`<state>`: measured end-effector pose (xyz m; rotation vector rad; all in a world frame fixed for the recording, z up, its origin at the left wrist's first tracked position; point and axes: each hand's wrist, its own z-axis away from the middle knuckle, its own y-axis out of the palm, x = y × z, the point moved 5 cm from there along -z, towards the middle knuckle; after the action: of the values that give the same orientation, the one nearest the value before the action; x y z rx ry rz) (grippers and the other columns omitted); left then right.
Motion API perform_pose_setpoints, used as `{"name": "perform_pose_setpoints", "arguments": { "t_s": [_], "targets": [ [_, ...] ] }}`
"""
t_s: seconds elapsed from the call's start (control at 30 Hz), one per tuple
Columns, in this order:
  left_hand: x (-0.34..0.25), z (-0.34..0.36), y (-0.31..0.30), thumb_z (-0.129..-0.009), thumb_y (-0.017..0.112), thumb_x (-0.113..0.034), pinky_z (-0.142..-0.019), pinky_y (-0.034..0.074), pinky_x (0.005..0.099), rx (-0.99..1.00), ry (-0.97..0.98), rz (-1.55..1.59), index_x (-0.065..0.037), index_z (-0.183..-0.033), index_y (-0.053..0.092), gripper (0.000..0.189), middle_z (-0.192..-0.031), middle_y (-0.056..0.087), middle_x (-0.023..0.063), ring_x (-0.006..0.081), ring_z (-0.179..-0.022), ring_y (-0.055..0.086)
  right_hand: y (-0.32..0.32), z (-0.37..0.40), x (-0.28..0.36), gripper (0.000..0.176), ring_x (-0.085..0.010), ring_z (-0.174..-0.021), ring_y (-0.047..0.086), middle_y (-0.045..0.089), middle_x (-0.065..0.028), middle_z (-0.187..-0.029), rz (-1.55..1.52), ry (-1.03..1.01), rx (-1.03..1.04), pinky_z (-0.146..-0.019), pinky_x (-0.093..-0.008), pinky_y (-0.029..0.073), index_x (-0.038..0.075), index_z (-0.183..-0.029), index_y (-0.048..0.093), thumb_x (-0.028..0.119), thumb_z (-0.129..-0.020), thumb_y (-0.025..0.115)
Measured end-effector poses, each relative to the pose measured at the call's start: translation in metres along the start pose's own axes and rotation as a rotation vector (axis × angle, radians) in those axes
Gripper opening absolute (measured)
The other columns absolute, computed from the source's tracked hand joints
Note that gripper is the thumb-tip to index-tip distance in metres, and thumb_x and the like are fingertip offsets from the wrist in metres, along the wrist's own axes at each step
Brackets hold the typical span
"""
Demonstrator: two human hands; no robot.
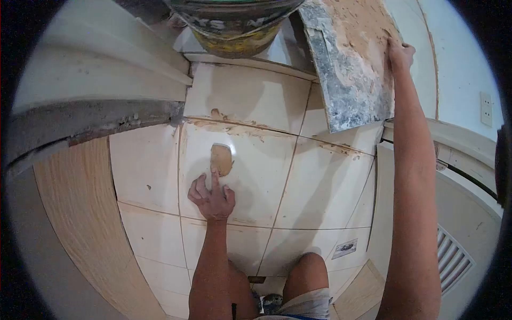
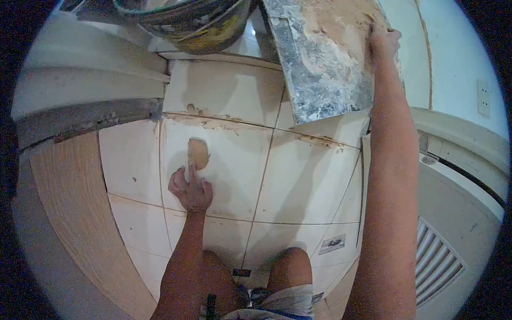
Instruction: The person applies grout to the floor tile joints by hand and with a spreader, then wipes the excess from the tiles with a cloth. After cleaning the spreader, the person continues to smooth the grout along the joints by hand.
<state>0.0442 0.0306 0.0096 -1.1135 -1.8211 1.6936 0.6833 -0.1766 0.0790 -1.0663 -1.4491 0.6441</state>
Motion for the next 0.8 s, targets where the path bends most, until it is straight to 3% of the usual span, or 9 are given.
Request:
{"name": "perform_pose_setpoints", "arguments": {
  "t_s": [0.07,0.17,0.33,0.4,0.43,0.5,0.53,0.7,0.8],
  "targets": [
    [0.001,0.000,0.000,-0.073,0.060,-0.024,-0.095,0.034,0.0539,-0.021,0.018,-0.006,-0.010,-0.128,0.059,0.056,-0.124,0.044,0.0144,0.0362,-0.113,0.039,0.002,-0.014,-0.013,0.092,-0.0348,-0.107,0.060,0.059,-0.0236,-0.119,0.003,-0.047,-0.035,-0.095,-0.0401,0.047,-0.002,-0.126,0.047,0.058,-0.067,0.082],
    [0.002,0.003,0.002,-0.080,0.055,-0.026,-0.095,0.034,0.0551,-0.005,0.010,0.009,-0.006,-0.133,0.054,0.057,-0.124,0.045,0.0188,0.0396,-0.112,0.041,-0.011,-0.007,-0.018,0.083,-0.0268,-0.093,0.060,0.062,-0.0165,-0.106,-0.343,0.028,-0.096,-0.085,-0.0355,0.048,-0.002,-0.124,0.049,0.049,-0.070,0.085],
    [0.001,0.002,-0.001,-0.079,0.056,-0.026,-0.098,0.033,0.0546,0.030,-0.003,-0.013,-0.006,-0.135,0.053,0.059,-0.124,0.045,0.0184,0.0397,-0.113,0.040,-0.133,0.192,0.081,0.035,-0.0077,-0.073,0.045,0.049,0.0006,-0.082,-0.785,-0.445,-0.073,-0.066,-0.0218,0.040,0.001,-0.107,0.056,0.020,-0.087,0.076],
    [0.000,0.002,0.002,-0.079,0.056,-0.025,-0.099,0.032,0.0544,0.055,-0.014,-0.019,-0.007,-0.135,0.054,0.060,-0.125,0.046,0.0184,0.0396,-0.114,0.040,-0.151,0.287,0.075,0.025,-0.0096,-0.081,0.051,0.053,-0.0036,-0.092,-0.779,-0.585,0.049,-0.075,-0.0233,0.045,0.002,-0.108,0.051,0.008,-0.091,0.068],
    [0.000,0.002,0.002,-0.078,0.057,-0.025,-0.100,0.032,0.0540,0.050,-0.018,-0.013,-0.007,-0.135,0.054,0.060,-0.125,0.046,0.0182,0.0394,-0.114,0.040,-0.150,0.327,0.067,0.039,-0.0114,-0.078,0.044,0.047,-0.0018,-0.092,-0.868,-0.664,0.175,-0.067,-0.0237,0.039,0.010,-0.101,0.050,0.006,-0.075,0.080],
    [0.002,0.003,0.003,-0.077,0.057,-0.025,-0.100,0.031,0.0536,0.048,-0.025,-0.015,-0.007,-0.135,0.054,0.061,-0.125,0.046,0.0181,0.0391,-0.115,0.040,-0.137,0.387,0.055,0.042,-0.0157,-0.075,0.045,0.050,-0.0049,-0.089,-0.719,-0.842,0.351,-0.064,-0.0286,0.038,0.010,-0.104,0.053,0.013,-0.074,0.082],
    [0.002,0.003,0.002,-0.077,0.058,-0.025,-0.101,0.031,0.0533,0.034,-0.022,0.001,-0.008,-0.135,0.054,0.061,-0.125,0.046,0.0180,0.0386,-0.116,0.040,-0.124,0.407,0.052,0.046,-0.0209,-0.076,0.047,0.052,-0.0074,-0.088,-0.649,-0.801,0.418,-0.068,-0.0326,0.041,0.008,-0.107,0.055,0.016,-0.072,0.084],
    [0.001,0.004,0.002,-0.076,0.058,-0.026,-0.102,0.030,0.0524,0.000,-0.020,0.016,-0.009,-0.135,0.055,0.062,-0.125,0.046,0.0177,0.0377,-0.116,0.041,-0.023,0.414,0.010,0.053,-0.0357,-0.096,0.047,0.051,-0.0169,-0.101,-0.361,-0.710,0.405,-0.087,-0.0451,0.039,0.003,-0.109,0.054,0.032,-0.073,0.082],
    [0.000,0.004,0.002,-0.076,0.058,-0.026,-0.101,0.030,0.0521,0.003,-0.026,-0.001,-0.009,-0.135,0.055,0.062,-0.124,0.047,0.0183,0.0373,-0.115,0.042,-0.001,0.409,0.017,0.056,-0.0367,-0.104,0.044,0.049,-0.0189,-0.107,-0.337,-0.755,0.357,-0.092,-0.0478,0.036,0.004,-0.111,0.053,0.041,-0.076,0.077]
  ]
}}
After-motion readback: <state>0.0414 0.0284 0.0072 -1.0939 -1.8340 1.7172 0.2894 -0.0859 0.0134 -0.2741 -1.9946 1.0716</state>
